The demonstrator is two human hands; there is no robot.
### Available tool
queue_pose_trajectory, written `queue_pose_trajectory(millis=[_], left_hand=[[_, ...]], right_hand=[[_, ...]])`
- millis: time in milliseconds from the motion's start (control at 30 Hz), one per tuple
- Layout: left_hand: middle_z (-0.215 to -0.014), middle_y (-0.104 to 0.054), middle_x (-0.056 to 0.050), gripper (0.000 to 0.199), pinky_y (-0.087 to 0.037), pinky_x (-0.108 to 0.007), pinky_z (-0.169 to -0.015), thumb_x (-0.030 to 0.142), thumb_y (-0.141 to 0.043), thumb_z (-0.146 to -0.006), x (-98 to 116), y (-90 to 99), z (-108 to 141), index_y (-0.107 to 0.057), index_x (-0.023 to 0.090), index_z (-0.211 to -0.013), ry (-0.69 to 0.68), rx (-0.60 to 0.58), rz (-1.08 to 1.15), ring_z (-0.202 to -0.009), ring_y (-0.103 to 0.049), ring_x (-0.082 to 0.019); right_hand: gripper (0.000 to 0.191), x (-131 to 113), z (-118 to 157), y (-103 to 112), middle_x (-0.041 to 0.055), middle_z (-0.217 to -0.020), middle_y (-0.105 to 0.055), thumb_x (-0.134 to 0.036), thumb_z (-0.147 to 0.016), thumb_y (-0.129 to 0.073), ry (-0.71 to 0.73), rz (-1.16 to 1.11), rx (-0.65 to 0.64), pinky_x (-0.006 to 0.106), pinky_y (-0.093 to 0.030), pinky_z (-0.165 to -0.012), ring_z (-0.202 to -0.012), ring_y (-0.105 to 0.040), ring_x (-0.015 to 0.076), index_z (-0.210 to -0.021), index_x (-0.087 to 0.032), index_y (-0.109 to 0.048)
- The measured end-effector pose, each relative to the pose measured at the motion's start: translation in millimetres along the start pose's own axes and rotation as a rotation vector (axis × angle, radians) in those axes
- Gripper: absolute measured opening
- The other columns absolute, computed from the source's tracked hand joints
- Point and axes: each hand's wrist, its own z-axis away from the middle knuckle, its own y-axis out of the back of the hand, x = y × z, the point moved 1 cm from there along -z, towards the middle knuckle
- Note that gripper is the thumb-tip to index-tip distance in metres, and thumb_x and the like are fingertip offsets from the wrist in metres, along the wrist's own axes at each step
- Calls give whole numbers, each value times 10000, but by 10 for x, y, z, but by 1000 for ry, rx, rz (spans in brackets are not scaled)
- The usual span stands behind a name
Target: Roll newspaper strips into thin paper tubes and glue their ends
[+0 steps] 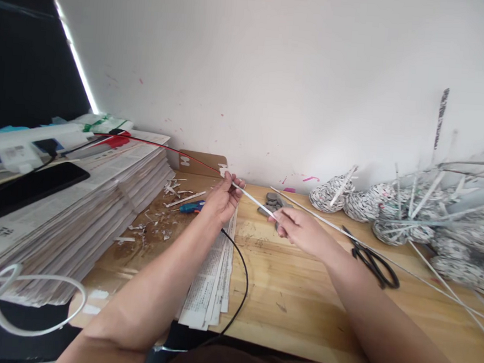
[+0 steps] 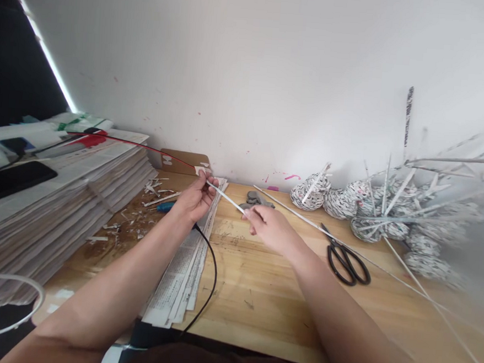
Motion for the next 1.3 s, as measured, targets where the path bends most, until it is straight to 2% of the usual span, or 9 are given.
queue_pose_trajectory(millis=[100, 300, 467, 633, 800, 867, 1000, 1167, 1300], left_hand=[[-620, -583, -6, 228, -463, -119, -477, 254, -575, -890, 4, 9, -8, -588, 124, -702, -18, 46, 3, -604, -627, -80], [-625, -585, -7, 226, -451, -111, -460, 256, -564, -895, -6, 0, -2, -585, 120, -715, 9, -5, 4, -591, -622, -76], [-615, -575, -3, 260, -451, -112, -458, 276, -516, -920, 23, 10, -22, -571, 128, -714, -7, 61, 20, -585, -620, -74], [-605, -560, -1, 277, -428, -100, -427, 294, -507, -926, 22, 12, -24, -568, 127, -713, 17, -1, 40, -564, -606, -67], [-617, -570, 1, 242, -478, -111, -478, 290, -561, -899, -13, 57, -54, -577, 127, -721, -10, 34, 39, -589, -624, -72], [-619, -572, -1, 242, -471, -106, -469, 291, -560, -900, -15, 62, -61, -578, 125, -724, -6, 31, 45, -589, -623, -71], [-629, -571, -10, 270, -453, -97, -451, 296, -510, -925, -11, 54, -54, -576, 121, -730, 17, 0, 40, -584, -614, -66], [-627, -566, -8, 266, -459, -105, -463, 295, -512, -924, -26, 48, -40, -580, 125, -731, 16, -2, 23, -583, -610, -69], [-624, -564, -6, 253, -441, -101, -442, 294, -530, -915, -31, 28, -16, -589, 124, -737, 17, -24, 14, -570, -599, -65]], right_hand=[[223, -20, 7, 4, 25, -698, -627, -384, -881, -525, 165, 281, 195, 257, -316, -556, -590, -507, 142, -862, -205, -656], [412, 53, -31, -23, -2, -575, -534, -455, -939, -364, -57, 21, -83, 247, -318, -490, -469, -449, 124, -830, -183, -653], [268, 14, -20, 9, 16, -636, -582, -387, -896, -495, 112, 221, 128, 250, -316, -537, -559, -485, 136, -781, -194, -640], [478, 22, 5, -11, -18, -521, -475, -526, -937, -342, -56, -103, -186, 240, -318, -457, -435, -420, 118, -792, -180, -637], [260, 19, -10, -3, 28, -671, -615, -394, -894, -497, 133, 302, 127, 264, -339, -569, -603, -528, 157, -807, -202, -649], [320, 29, -13, -4, 20, -638, -590, -388, -925, -431, 98, 228, 67, 263, -348, -561, -569, -513, 147, -794, -200, -654], [469, 55, -10, -5, -20, -542, -472, -528, -933, -339, -118, -129, -229, 244, -336, -446, -433, -414, 116, -831, -184, -641], [283, 9, -20, -18, -1, -596, -542, -419, -888, -495, 55, 47, 37, 232, -340, -492, -512, -471, 116, -791, -194, -638], [437, 27, -12, -83, -26, -530, -451, -511, -923, -370, -129, -240, -164, 239, -335, -446, -430, -406, 107, -811, -173, -623]])
